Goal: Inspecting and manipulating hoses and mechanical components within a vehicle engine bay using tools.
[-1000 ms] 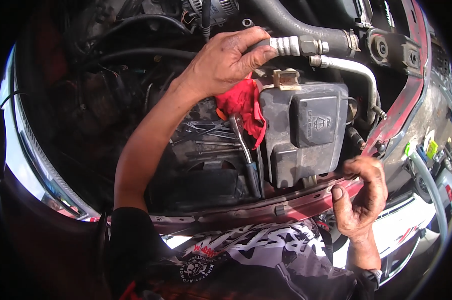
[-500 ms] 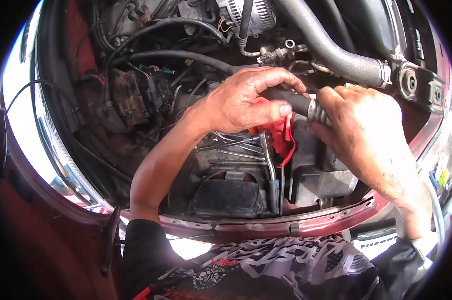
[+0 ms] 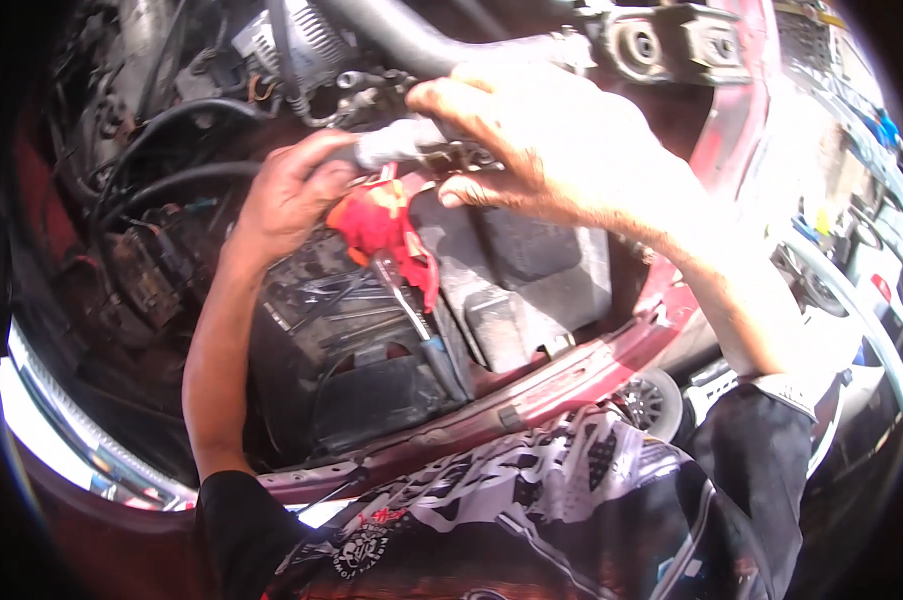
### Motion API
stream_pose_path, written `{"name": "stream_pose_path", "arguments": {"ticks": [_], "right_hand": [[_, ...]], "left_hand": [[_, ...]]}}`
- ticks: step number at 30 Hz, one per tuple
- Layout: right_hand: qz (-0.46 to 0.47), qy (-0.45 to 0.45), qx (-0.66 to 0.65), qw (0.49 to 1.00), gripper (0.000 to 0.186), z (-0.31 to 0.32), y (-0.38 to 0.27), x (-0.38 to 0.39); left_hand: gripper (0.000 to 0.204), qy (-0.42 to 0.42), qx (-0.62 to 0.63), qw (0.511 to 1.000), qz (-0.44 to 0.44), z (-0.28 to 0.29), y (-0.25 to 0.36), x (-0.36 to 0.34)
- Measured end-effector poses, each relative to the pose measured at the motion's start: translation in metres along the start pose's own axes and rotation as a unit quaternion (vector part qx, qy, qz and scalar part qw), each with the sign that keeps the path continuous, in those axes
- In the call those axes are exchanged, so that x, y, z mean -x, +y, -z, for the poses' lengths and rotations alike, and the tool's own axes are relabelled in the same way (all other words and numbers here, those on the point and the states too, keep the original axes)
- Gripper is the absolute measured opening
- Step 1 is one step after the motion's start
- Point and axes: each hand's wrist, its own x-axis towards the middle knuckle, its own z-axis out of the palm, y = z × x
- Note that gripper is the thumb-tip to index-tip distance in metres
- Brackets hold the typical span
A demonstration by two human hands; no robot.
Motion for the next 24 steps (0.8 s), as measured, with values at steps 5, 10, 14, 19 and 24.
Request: {"name": "stream_pose_path", "arguments": {"ticks": [5,10,14,19,24], "right_hand": [[-0.081,0.005,0.008,0.997,0.057,0.02,0.029,0.02],[-0.131,-0.049,-0.038,0.989,0.048,0.005,0.043,0.035],[-0.121,-0.048,0.013,0.991,0.052,-0.011,0.044,0.035],[-0.102,-0.017,0.039,0.994,0.045,-0.024,0.041,0.03],[-0.129,-0.022,0.073,0.989,0.034,-0.03,0.045,0.028]], "left_hand": [[0.04,0.066,-0.04,0.994,-0.083,-0.021,-0.024,0.005],[0.038,0.073,-0.018,0.997,-0.035,-0.025,-0.033,-0.01],[0.037,0.063,-0.046,0.996,-0.045,-0.021,-0.03,-0.018],[0.037,0.046,-0.034,0.998,-0.034,-0.022,-0.035,-0.02],[0.036,0.054,-0.069,0.992,-0.087,-0.026,-0.048,-0.022]]}}
